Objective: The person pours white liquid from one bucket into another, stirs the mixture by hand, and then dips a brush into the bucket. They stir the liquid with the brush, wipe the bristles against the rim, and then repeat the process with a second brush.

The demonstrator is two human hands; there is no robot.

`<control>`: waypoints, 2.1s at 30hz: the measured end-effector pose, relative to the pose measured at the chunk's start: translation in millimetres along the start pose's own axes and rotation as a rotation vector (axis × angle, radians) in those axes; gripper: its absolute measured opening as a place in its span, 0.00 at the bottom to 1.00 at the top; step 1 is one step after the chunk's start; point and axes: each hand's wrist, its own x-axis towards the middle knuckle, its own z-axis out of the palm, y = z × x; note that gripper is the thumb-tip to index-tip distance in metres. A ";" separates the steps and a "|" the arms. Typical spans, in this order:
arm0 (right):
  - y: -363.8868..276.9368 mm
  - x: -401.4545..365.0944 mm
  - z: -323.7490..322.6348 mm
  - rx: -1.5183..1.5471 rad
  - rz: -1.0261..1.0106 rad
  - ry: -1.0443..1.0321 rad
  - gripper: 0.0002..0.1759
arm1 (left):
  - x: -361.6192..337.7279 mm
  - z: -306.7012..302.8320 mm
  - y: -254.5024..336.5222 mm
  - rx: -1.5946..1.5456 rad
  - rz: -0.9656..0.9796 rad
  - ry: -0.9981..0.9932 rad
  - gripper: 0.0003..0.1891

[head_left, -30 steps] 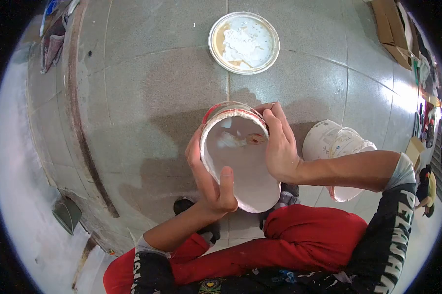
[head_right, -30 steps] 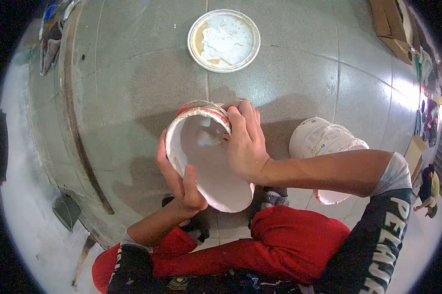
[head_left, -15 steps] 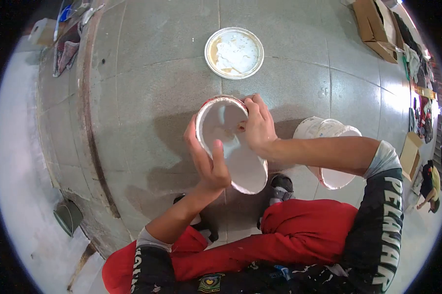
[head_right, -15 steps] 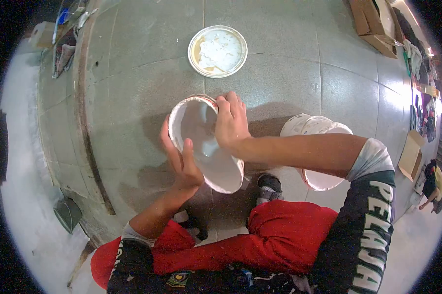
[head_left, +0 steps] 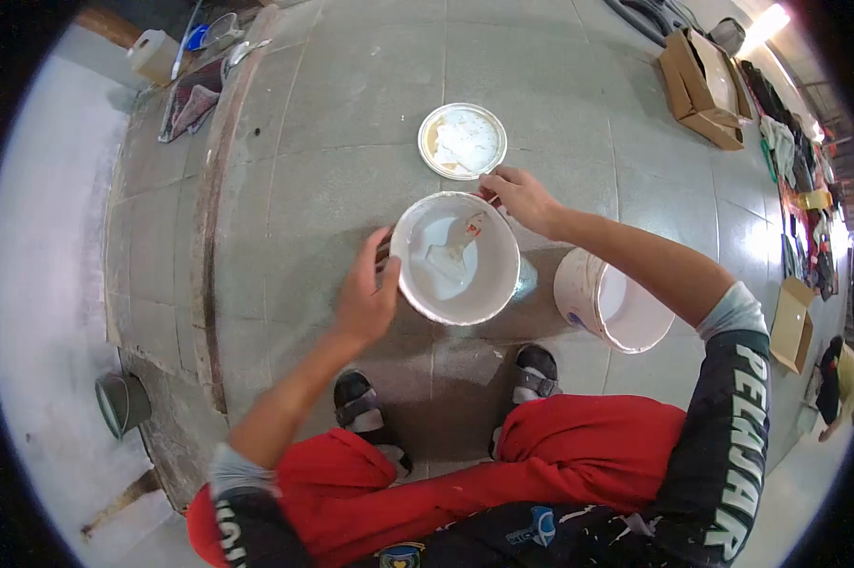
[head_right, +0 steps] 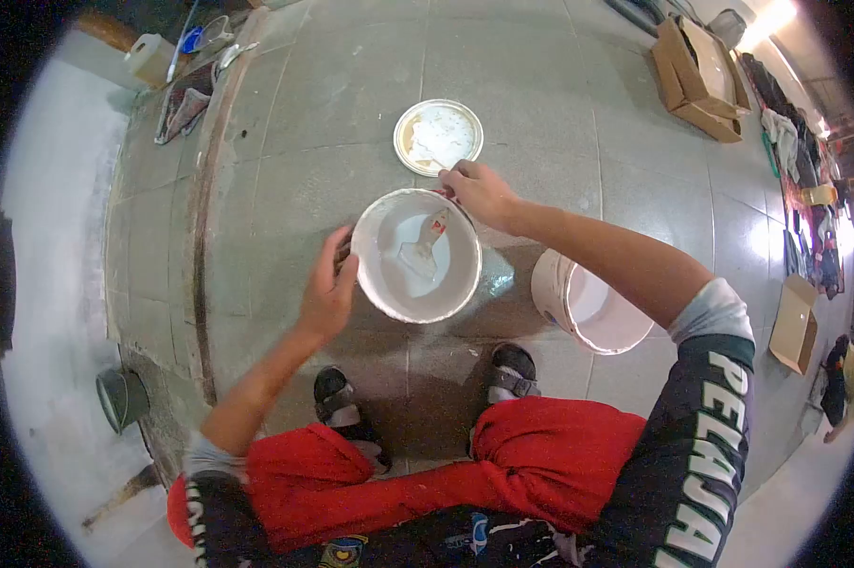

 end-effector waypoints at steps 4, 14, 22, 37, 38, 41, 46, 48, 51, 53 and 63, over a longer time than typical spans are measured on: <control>-24.2 -33.9 -19.8 -0.321 -0.153 -0.028 0.16 | -40.4 -93.5 25.2 0.608 0.009 -0.584 0.17; -37.2 -43.8 55.2 -1.505 -0.926 -0.125 0.09 | -69.3 -81.7 161.7 1.082 0.336 -0.685 0.15; -29.1 -40.3 81.9 -1.895 -0.637 -0.292 0.13 | -55.9 -67.5 148.7 1.007 0.381 -0.777 0.16; -29.1 -25.7 97.7 -1.468 -0.302 -0.320 0.09 | -49.7 -88.0 113.9 1.085 0.247 -0.849 0.19; -24.2 -20.2 98.1 -1.376 -0.389 -0.313 0.09 | -47.9 -86.7 113.7 1.070 0.267 -0.843 0.19; -30.3 -22.1 97.3 -1.220 -0.453 -0.365 0.10 | -45.1 -82.5 112.2 1.077 0.252 -0.861 0.19; -44.0 -37.3 86.9 -1.191 -0.402 -0.561 0.12 | -44.1 -82.1 108.8 1.084 0.224 -0.881 0.19; -40.1 -37.9 81.4 -1.337 -0.447 -0.651 0.10 | -42.8 -81.2 111.1 1.083 0.213 -0.894 0.19; -28.6 -43.3 88.9 -1.494 -0.500 -0.426 0.08 | -41.5 -79.5 112.7 1.065 0.242 -0.882 0.20; -32.9 -41.7 91.4 -1.522 -0.456 -0.373 0.07 | -40.6 -78.0 110.6 1.086 0.266 -0.898 0.20; -31.4 -36.3 95.4 -1.165 -0.454 -0.488 0.10 | -34.3 -74.1 110.1 1.075 0.213 -0.933 0.20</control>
